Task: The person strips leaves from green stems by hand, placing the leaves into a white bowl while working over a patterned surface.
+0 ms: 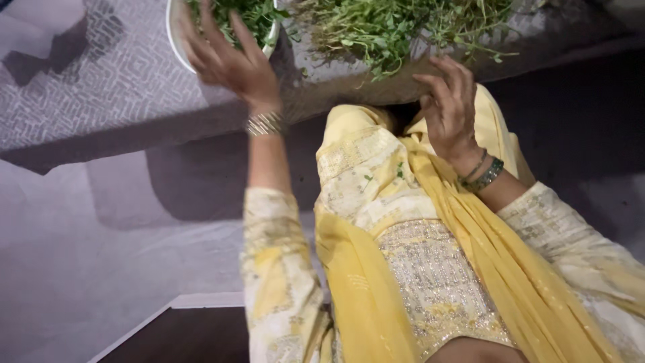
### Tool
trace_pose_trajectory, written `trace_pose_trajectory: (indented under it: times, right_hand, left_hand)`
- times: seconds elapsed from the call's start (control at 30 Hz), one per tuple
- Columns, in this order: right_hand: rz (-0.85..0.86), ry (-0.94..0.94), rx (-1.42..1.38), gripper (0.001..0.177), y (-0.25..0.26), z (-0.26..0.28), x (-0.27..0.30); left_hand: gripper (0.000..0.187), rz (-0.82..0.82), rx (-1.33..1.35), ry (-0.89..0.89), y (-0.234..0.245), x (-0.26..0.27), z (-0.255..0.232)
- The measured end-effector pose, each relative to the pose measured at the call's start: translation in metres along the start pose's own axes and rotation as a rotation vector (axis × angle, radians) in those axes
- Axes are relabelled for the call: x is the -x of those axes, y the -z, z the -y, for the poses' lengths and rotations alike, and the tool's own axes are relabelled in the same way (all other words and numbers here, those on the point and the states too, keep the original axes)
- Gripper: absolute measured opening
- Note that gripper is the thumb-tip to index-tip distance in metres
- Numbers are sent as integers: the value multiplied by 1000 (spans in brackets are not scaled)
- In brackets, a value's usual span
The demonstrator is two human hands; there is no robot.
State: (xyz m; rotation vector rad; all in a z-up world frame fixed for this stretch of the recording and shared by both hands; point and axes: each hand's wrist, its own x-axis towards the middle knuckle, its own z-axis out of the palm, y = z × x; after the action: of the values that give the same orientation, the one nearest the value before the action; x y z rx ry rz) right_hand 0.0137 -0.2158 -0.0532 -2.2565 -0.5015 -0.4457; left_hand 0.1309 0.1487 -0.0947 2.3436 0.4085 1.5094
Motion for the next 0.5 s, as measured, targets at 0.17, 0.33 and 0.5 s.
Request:
trace_pose_trajectory:
  times: [0.17, 0.33, 0.5]
  right_hand:
    - [85, 54, 7, 33, -17, -18, -21]
    - [165, 129, 82, 33, -66, -54, -54]
    - [136, 197, 217, 19, -106, -71, -80]
  left_hand:
    - [32, 355, 399, 272, 88, 135, -68]
    - [48, 1030, 279, 961, 95, 200, -26]
    - [46, 992, 474, 1138, 111, 201, -16]
